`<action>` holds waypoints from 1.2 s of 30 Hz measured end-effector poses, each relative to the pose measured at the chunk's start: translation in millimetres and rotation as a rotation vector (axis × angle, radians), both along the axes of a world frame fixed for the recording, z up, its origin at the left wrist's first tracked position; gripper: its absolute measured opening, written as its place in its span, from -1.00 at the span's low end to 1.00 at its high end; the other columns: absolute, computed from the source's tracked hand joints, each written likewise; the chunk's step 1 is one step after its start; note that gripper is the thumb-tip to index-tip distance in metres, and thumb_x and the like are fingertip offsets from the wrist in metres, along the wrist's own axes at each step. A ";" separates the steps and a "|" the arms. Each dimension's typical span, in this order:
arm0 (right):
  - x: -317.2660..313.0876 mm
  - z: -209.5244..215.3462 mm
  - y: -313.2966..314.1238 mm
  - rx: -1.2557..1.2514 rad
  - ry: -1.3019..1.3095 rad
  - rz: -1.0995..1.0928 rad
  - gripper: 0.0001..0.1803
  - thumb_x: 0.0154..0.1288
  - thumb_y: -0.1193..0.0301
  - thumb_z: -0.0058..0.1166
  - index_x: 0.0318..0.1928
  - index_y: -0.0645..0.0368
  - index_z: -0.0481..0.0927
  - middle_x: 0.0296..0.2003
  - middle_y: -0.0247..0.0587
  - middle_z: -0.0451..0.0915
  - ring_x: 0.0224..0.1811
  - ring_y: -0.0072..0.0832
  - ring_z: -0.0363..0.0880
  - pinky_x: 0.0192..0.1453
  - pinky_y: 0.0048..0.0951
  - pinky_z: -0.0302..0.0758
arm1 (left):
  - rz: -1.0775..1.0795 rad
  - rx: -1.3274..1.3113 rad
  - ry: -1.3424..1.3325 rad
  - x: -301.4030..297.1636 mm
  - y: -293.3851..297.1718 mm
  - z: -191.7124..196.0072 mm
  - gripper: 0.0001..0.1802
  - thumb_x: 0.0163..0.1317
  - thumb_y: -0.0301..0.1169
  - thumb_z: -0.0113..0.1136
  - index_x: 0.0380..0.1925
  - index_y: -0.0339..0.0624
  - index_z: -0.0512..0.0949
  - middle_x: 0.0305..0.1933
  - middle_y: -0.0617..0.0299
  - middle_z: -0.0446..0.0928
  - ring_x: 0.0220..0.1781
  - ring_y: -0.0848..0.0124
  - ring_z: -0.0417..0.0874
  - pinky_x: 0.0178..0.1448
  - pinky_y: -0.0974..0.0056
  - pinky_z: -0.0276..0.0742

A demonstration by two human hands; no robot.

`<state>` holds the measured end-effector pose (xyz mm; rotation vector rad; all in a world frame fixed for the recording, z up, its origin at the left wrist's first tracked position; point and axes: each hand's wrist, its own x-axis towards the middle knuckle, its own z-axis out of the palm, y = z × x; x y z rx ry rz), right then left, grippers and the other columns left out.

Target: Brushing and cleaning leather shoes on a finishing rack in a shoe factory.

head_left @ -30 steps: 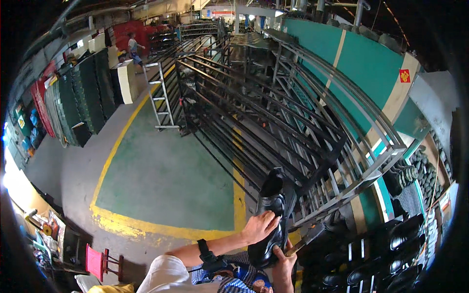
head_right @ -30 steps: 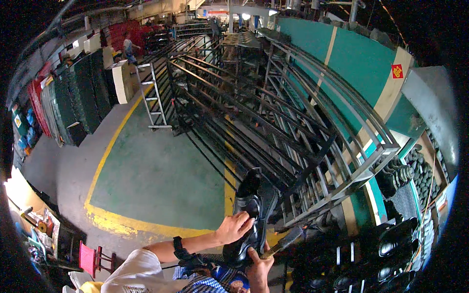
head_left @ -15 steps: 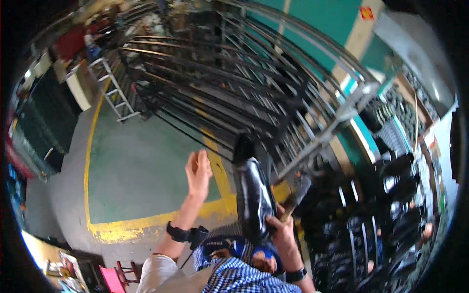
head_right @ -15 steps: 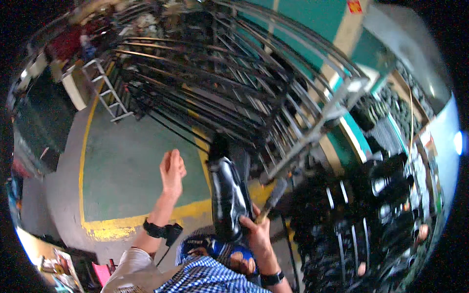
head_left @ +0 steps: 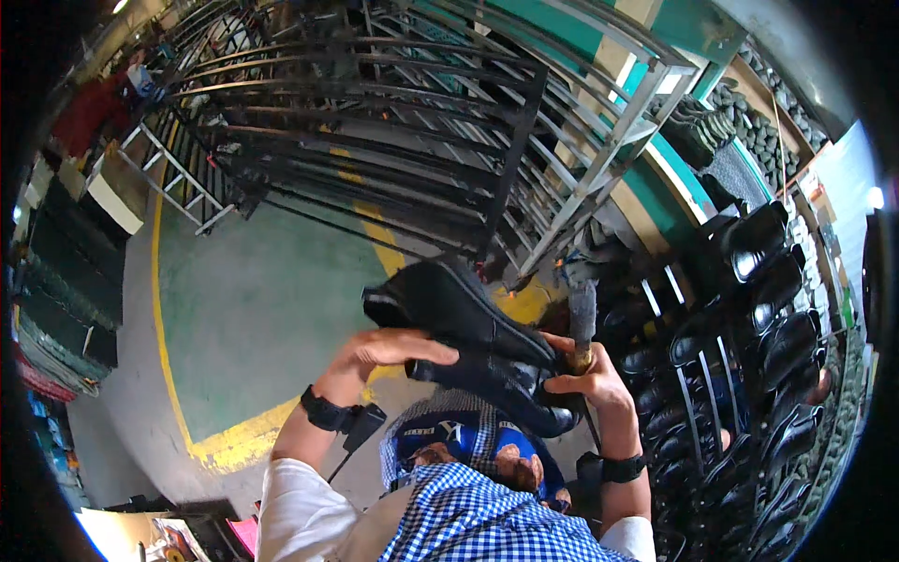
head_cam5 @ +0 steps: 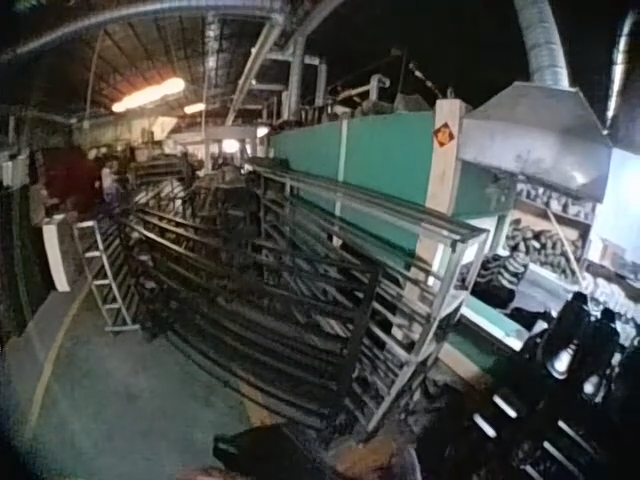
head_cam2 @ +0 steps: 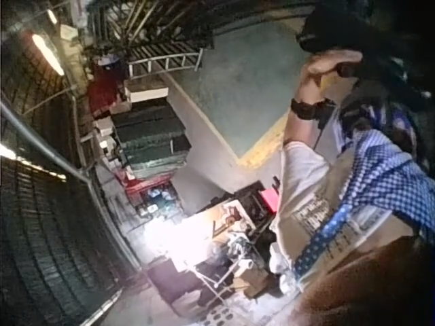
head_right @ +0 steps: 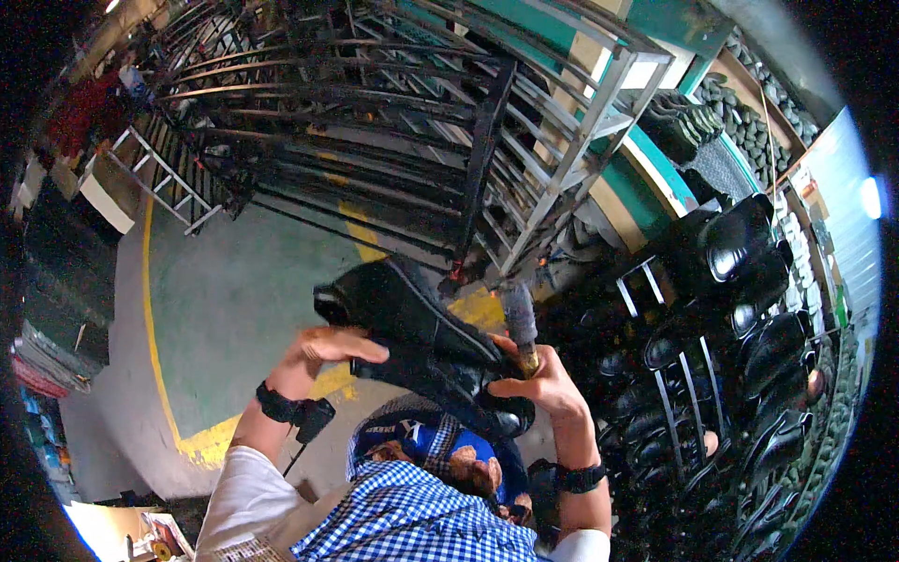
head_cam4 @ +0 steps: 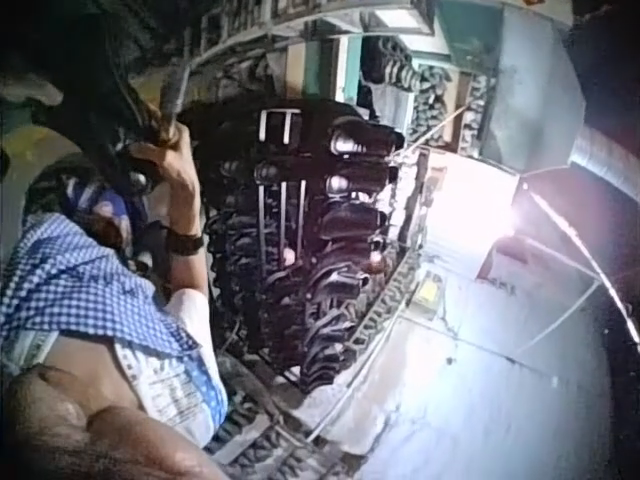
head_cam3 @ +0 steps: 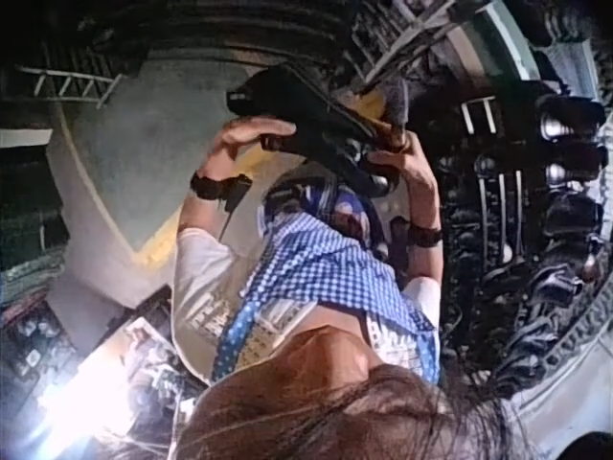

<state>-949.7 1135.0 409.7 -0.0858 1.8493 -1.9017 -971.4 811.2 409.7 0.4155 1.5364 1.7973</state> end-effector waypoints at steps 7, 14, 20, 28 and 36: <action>2.1 6.9 11.9 0.158 0.032 0.024 -0.49 0.01 0.48 0.20 0.03 0.31 0.43 -0.27 -0.44 0.50 -0.26 -0.71 0.35 -0.14 -0.65 0.31 | 0.067 0.222 -0.169 30.9 25.8 -51.6 -0.79 0.01 -0.33 0.10 -0.55 -0.24 0.60 -0.39 0.22 0.57 -0.36 0.42 0.55 -0.20 0.35 0.43; 17.6 22.7 -4.6 0.558 0.877 -0.506 -0.60 0.18 0.56 -0.11 0.08 0.14 0.41 -0.49 -0.32 0.43 -0.41 -0.56 0.42 -0.31 -0.54 0.35 | 0.518 0.714 -0.375 53.9 40.8 -94.3 -0.92 -0.15 -0.57 0.01 -0.72 -0.28 0.48 -0.52 0.16 0.52 -0.41 0.39 0.53 -0.24 0.32 0.40; 39.0 17.8 -58.7 0.886 1.105 -0.195 -0.48 -0.11 0.69 0.02 -0.09 -0.10 0.55 -0.54 -0.16 0.47 -0.53 -0.26 0.49 -0.50 -0.36 0.42 | 0.647 0.503 -0.137 55.2 46.3 -83.0 -0.93 -0.16 -0.56 0.02 -0.74 -0.27 0.44 -0.58 0.16 0.44 -0.44 0.37 0.46 -0.24 0.31 0.36; 41.1 16.5 -69.9 0.822 1.022 -0.109 -0.55 -0.01 0.55 0.04 -0.04 -0.11 0.54 -0.62 -0.23 0.41 -0.58 -0.31 0.47 -0.54 -0.37 0.40 | 0.889 0.227 0.203 63.9 66.2 -56.4 -0.84 -0.15 -0.59 -0.03 -0.82 -0.20 0.39 -0.65 0.26 0.38 -0.53 0.47 0.39 -0.33 0.35 0.31; 36.5 14.7 -75.3 0.827 1.050 -0.257 -0.56 0.03 0.49 0.09 -0.01 -0.12 0.52 -0.60 -0.23 0.39 -0.57 -0.32 0.45 -0.53 -0.38 0.38 | 0.980 0.107 0.156 53.5 78.1 -37.0 -0.84 -0.25 -0.56 -0.02 -0.90 -0.18 0.37 -0.72 0.26 0.35 -0.59 0.46 0.37 -0.37 0.32 0.29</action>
